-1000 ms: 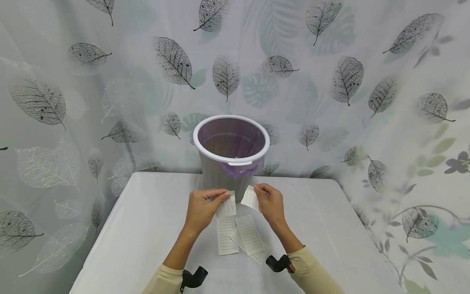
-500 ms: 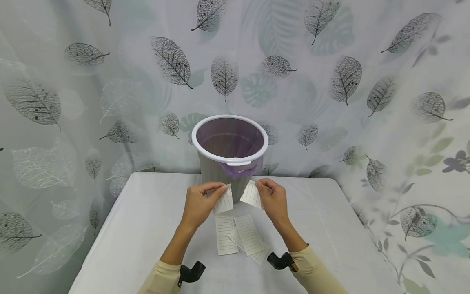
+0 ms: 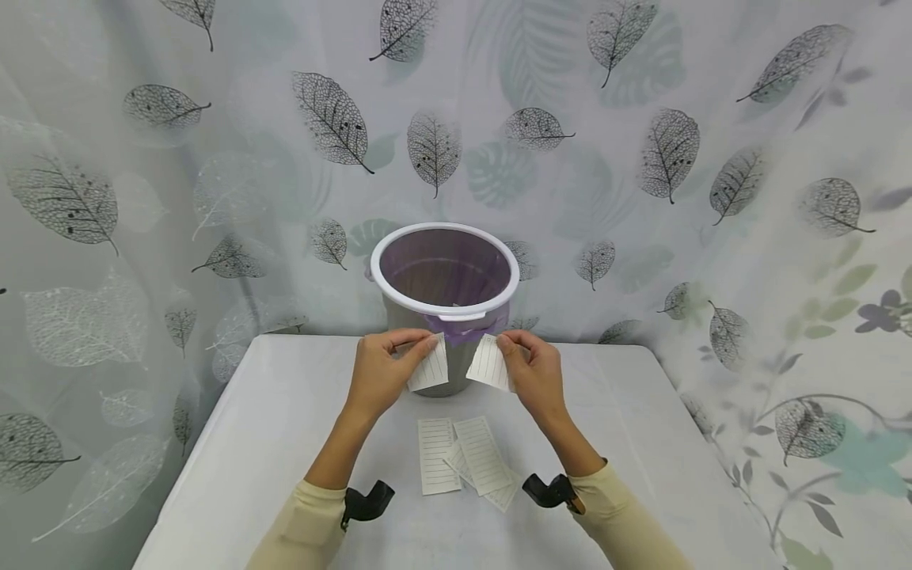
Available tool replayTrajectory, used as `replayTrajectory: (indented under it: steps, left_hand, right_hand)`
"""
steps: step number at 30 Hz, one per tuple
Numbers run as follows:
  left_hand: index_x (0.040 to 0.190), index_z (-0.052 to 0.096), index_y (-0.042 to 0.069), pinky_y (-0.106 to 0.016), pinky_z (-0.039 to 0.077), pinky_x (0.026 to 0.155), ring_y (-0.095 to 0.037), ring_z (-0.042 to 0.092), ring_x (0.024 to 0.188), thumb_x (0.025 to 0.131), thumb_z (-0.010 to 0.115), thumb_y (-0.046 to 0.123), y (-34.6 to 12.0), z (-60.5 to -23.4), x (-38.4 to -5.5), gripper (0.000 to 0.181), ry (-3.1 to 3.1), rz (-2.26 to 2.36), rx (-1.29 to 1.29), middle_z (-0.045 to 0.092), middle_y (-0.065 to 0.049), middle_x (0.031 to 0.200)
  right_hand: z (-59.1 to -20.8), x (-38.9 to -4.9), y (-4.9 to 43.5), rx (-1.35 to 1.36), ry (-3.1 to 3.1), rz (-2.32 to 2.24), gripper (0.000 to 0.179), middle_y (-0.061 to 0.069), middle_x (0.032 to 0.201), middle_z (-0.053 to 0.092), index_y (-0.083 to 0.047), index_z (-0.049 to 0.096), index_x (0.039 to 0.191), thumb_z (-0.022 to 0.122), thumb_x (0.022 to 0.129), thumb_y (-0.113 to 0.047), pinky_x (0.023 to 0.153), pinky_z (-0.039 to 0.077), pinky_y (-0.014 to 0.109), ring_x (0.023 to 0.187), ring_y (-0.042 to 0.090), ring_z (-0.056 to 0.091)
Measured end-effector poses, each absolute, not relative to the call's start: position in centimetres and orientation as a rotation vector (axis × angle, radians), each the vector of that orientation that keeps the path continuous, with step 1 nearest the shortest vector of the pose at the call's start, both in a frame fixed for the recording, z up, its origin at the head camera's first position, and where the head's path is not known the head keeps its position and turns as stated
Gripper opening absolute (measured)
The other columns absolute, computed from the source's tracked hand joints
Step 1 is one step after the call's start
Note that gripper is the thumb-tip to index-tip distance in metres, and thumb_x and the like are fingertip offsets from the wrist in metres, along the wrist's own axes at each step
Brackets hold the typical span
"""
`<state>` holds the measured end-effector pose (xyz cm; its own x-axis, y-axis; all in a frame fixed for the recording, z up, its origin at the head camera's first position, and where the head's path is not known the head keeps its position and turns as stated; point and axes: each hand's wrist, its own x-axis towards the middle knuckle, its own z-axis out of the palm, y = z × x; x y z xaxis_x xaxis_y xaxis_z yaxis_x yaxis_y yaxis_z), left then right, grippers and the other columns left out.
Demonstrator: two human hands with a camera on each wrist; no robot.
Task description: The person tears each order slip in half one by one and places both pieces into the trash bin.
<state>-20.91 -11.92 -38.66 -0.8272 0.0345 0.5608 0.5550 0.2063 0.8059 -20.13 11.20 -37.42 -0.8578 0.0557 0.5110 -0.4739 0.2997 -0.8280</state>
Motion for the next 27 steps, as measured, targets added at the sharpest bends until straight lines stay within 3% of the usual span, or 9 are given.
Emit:
replayTrajectory:
  steps: [3, 8, 13, 20, 25, 27]
  left_hand:
    - [0.101, 0.083, 0.005, -0.037, 0.057, 0.085, -0.019, 0.073, 0.098, 0.094, 0.081, 0.017, -12.2, -38.0, -21.4, 0.015, -2.087, -1.655, -0.532, 0.078, -0.001, 0.096]
    - [0.104, 0.082, 0.001, -0.025, 0.056, 0.073, -0.024, 0.073, 0.096, 0.094, 0.081, 0.013, -12.4, -36.9, -22.4, 0.016, -2.098, -1.673, -0.515, 0.078, -0.009, 0.098]
    - [0.103, 0.082, 0.000, -0.020, 0.052, 0.062, -0.022, 0.071, 0.082, 0.095, 0.080, 0.014, -12.5, -35.3, -23.7, 0.016, -2.071, -1.697, -0.546, 0.078, -0.011, 0.097]
    - [0.100, 0.083, 0.003, -0.021, 0.043, 0.052, -0.013, 0.057, 0.061, 0.096, 0.079, 0.018, -12.7, -33.3, -26.4, 0.017, -2.100, -1.626, -0.570, 0.078, -0.007, 0.096]
    - [0.098, 0.083, 0.003, -0.021, 0.046, 0.056, -0.009, 0.060, 0.069, 0.095, 0.080, 0.019, -13.2, -32.0, -28.6, 0.017, -2.125, -1.576, -0.543, 0.078, -0.004, 0.093]
    - [0.098, 0.083, 0.003, -0.022, 0.049, 0.063, -0.012, 0.063, 0.079, 0.094, 0.081, 0.019, -13.4, -31.6, -29.3, 0.017, -2.138, -1.563, -0.537, 0.078, -0.005, 0.093]
  right_hand:
    - [-36.7, -20.5, 11.1, 0.393, -2.135, 1.569, 0.012, 0.021, 0.088, 0.071, 0.011, 0.074, 0.095, 0.068, 0.099, 0.002, 0.057, 0.046, 0.018, 0.069, 0.018, 0.059]
    - [-36.8, -22.4, 11.5, 0.404, -2.166, 1.536, 0.013, 0.022, 0.089, 0.072, 0.011, 0.074, 0.097, 0.068, 0.100, 0.000, 0.054, 0.045, 0.018, 0.069, 0.019, 0.059]
    - [-37.0, -24.7, 12.1, 0.420, -2.160, 1.529, 0.014, 0.020, 0.091, 0.072, 0.007, 0.076, 0.099, 0.070, 0.101, -0.006, 0.056, 0.046, 0.020, 0.072, 0.022, 0.060]
    - [-34.8, -27.4, 12.2, 0.549, -2.119, 1.469, 0.020, 0.014, 0.093, 0.074, 0.003, 0.077, 0.097, 0.071, 0.102, -0.016, 0.056, 0.050, 0.021, 0.071, 0.022, 0.064]
    - [-33.0, -29.2, 11.8, 0.603, -2.134, 1.374, 0.022, 0.012, 0.095, 0.075, 0.001, 0.078, 0.098, 0.070, 0.103, -0.019, 0.058, 0.052, 0.022, 0.076, 0.022, 0.067]
    - [-32.6, -29.8, 11.6, 0.611, -2.150, 1.347, 0.022, 0.012, 0.095, 0.075, 0.001, 0.078, 0.098, 0.070, 0.103, -0.018, 0.061, 0.053, 0.024, 0.080, 0.023, 0.068]
